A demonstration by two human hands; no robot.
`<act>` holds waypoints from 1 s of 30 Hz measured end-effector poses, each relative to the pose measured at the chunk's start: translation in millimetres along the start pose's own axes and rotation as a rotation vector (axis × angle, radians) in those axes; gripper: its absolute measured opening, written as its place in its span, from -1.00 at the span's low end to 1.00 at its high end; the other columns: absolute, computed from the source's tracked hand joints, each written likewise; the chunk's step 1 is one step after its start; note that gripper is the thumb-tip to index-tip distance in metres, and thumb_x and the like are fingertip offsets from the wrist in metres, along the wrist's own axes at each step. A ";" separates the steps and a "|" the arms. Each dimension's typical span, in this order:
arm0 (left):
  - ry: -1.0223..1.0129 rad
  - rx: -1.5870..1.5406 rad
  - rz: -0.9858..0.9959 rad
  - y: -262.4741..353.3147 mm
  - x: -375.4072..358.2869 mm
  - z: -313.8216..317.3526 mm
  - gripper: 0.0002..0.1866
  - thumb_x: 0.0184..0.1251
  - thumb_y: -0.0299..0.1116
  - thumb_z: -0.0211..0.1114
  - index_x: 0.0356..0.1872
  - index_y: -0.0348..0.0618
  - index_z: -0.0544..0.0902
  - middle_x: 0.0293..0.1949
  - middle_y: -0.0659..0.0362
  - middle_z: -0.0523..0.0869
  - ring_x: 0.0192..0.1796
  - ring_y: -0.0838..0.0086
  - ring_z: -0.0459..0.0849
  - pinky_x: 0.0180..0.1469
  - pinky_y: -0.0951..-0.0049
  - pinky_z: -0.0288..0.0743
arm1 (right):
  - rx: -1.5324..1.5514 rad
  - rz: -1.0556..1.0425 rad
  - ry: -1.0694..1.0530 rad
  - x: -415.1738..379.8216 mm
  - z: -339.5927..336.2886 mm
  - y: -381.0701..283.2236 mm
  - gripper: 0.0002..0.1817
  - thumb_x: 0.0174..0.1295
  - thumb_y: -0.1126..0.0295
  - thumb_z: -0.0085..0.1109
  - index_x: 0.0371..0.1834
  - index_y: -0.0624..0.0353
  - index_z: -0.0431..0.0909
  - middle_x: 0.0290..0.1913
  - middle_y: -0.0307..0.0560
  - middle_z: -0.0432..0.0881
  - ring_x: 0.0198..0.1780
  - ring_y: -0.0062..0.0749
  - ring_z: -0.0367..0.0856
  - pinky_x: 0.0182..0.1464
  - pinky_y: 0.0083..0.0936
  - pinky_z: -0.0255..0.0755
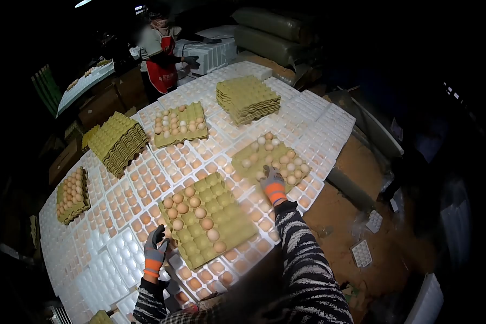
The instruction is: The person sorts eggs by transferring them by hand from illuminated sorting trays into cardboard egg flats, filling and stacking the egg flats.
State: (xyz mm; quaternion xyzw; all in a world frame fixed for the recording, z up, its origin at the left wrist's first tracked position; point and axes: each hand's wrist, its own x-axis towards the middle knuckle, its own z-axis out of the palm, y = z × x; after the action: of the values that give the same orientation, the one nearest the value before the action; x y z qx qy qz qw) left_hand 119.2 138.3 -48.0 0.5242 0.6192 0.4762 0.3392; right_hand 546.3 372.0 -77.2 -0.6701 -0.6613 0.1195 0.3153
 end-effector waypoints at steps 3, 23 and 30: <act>-0.036 0.261 0.136 11.6 19.9 12.3 -0.33 0.11 -0.45 0.47 0.34 -0.10 0.57 0.15 0.06 0.69 0.17 0.19 0.66 0.27 0.26 0.53 | 0.271 -0.115 -0.058 -23.6 -3.6 -74.9 -0.53 0.20 0.34 0.29 0.23 0.07 0.59 0.12 0.11 0.63 0.12 0.06 0.63 0.17 -0.20 0.55; -0.100 0.675 -0.023 3.1 89.5 22.5 -0.37 0.00 -0.17 0.58 0.19 0.06 0.65 0.12 0.06 0.55 0.14 0.07 0.59 0.18 0.14 0.53 | 1.120 0.329 -0.934 -59.7 56.7 -181.3 -0.58 0.32 0.20 0.35 0.21 0.06 0.63 0.04 -0.12 0.71 0.04 -0.35 0.68 0.08 -0.42 0.58; 0.054 0.295 -0.069 -7.6 101.6 18.6 -0.56 0.09 -0.37 0.47 0.06 -0.05 0.64 0.06 0.10 0.67 0.12 0.11 0.66 0.17 0.21 0.57 | 0.286 -0.727 -0.404 -76.6 95.9 -200.3 -0.81 0.30 0.28 0.17 -0.08 0.03 0.64 -0.07 -0.06 0.65 -0.04 -0.07 0.66 -0.04 -0.13 0.56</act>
State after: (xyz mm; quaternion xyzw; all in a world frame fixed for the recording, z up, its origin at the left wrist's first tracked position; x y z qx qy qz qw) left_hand 111.4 241.4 -53.0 0.5337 0.7090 0.3821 0.2580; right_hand 321.0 309.0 -54.7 -0.3067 -0.8793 0.2198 0.2905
